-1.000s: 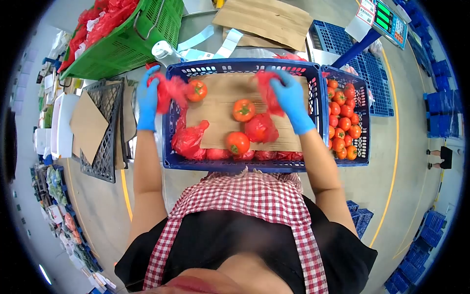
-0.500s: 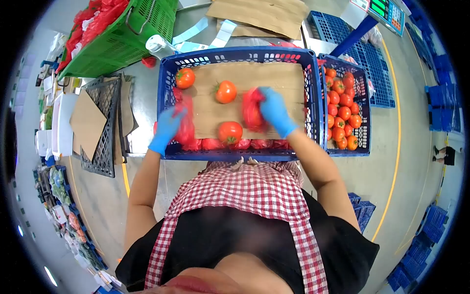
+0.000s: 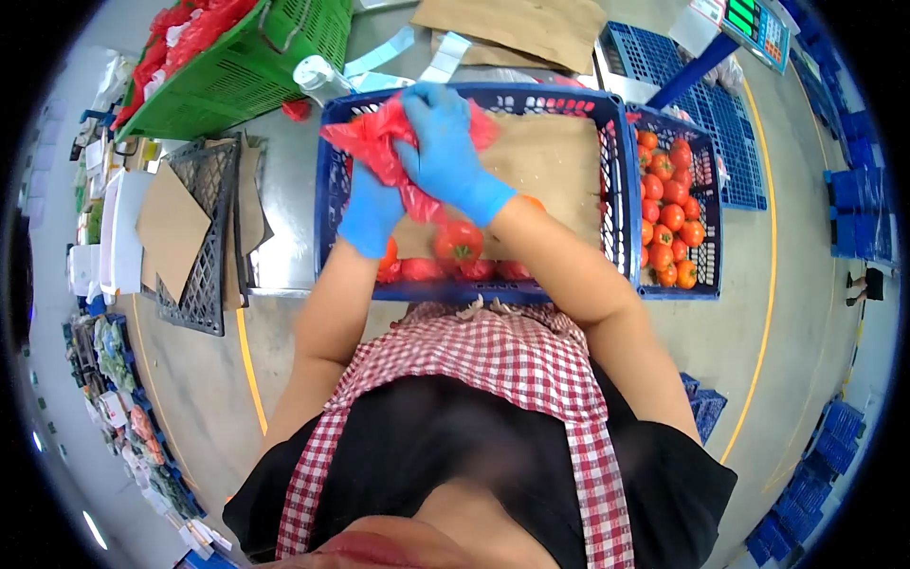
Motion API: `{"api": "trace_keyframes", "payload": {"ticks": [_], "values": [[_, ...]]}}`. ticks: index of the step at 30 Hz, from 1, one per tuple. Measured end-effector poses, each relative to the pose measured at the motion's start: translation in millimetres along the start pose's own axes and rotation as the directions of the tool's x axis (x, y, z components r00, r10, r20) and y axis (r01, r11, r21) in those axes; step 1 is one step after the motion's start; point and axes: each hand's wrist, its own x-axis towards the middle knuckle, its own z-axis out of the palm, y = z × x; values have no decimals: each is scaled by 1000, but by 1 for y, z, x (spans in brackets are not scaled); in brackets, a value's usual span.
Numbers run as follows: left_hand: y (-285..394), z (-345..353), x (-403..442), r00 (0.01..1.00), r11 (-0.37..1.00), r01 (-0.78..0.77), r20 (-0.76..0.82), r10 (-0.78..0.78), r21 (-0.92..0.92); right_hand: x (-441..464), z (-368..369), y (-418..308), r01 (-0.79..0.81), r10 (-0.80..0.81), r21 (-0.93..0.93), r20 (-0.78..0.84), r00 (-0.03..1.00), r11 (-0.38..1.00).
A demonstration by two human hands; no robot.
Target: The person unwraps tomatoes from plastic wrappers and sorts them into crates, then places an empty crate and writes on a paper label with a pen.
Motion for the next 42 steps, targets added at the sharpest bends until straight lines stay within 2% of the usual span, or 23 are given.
{"api": "trace_keyframes", "payload": {"ticks": [2, 5, 7, 8, 9, 12, 16, 18, 19, 20, 22, 23, 25, 26, 28, 29, 30, 33, 35, 36, 38, 40, 42], "values": [[4, -20, -10, 956, 968, -4, 284, 78, -251, -1, -1, -10, 135, -118, -211, 91, 989, 968], [11, -22, -19, 930, 880, -369, 108, 352, 300, 2, 2, -27, 211, -154, -387, 174, 973, 898], [9, -10, -22, 981, 987, -150, -118, 157, 61, -8, -5, -25, 228, -138, -445, 226, 964, 866], [18, -12, -18, 978, 995, -48, -207, 30, -83, -8, 1, -24, 119, -56, -360, 182, 982, 925], [40, -44, 2, 1000, 1000, -12, -9, 12, -16, 0, 19, -25, -1, 46, -276, 156, 987, 961], [132, -14, 23, 929, 954, -257, -234, 288, 155, 6, -11, -32, -149, 149, -16, 139, 979, 989], [318, 38, 90, 532, 384, -694, 74, 844, 609, -28, -53, 14, -338, 330, 28, 152, 932, 941], [445, 14, 164, 494, -255, -436, 466, 734, 863, -47, -71, 37, -457, 441, 21, 225, 869, 889], [489, -17, 191, 465, -439, 221, 302, 832, 871, -56, -78, 37, -493, 485, -24, 227, 844, 870], [508, -31, 186, 667, -126, 213, -50, 743, 969, -61, -86, 38, -527, 528, -70, 228, 818, 847], [498, -28, 180, 218, -522, 575, 497, 840, 630, -66, -98, 31, -465, 505, -196, 306, 807, 863], [453, -10, 163, 192, -630, 522, 641, 743, 574, -83, -101, 36, -398, 469, -253, 379, 797, 881], [340, 1, 134, 465, -726, -146, 694, 549, 672, -105, -105, 39, -280, 424, -336, 518, 743, 900], [256, 11, 107, 622, -541, -333, 611, 490, 772, -107, -102, 41, -213, 399, -378, 530, 748, 901], [145, -5, 70, 941, -324, -237, 300, 158, 916, -110, -99, 55, -59, 339, -455, 564, 753, 889], [105, -34, 61, 885, -292, -455, 465, -39, 841, -115, -97, 69, 44, 298, -521, 553, 778, 852], [71, -43, 39, 928, -258, -365, 326, -181, 895, -122, -93, 80, -85, 368, -498, 504, 782, 863], [33, -92, -12, 903, -706, -394, 105, -417, 588, -119, -90, 107, -421, 523, -324, 367, 769, 847], [24, -87, -42, 904, -820, -292, -136, -404, 493, -122, -102, 112, -862, 767, 276, 397, 505, 424], [22, -88, -53, 912, -835, -260, -159, -377, 486, -124, -107, 113, -855, 804, 516, 483, 348, 60], [23, -100, -65, 936, -780, -178, -142, -323, 600, -133, -117, 107, -586, 595, 694, 697, 400, -419], [21, -92, -67, 966, -595, -81, -84, -244, 800, -147, -126, 107, -422, 412, 647, 746, 524, -635], [10, -47, -66, 939, -97, 272, -286, -193, 957, -156, -142, 103, -425, 335, 636, 734, 590, -644]]}}
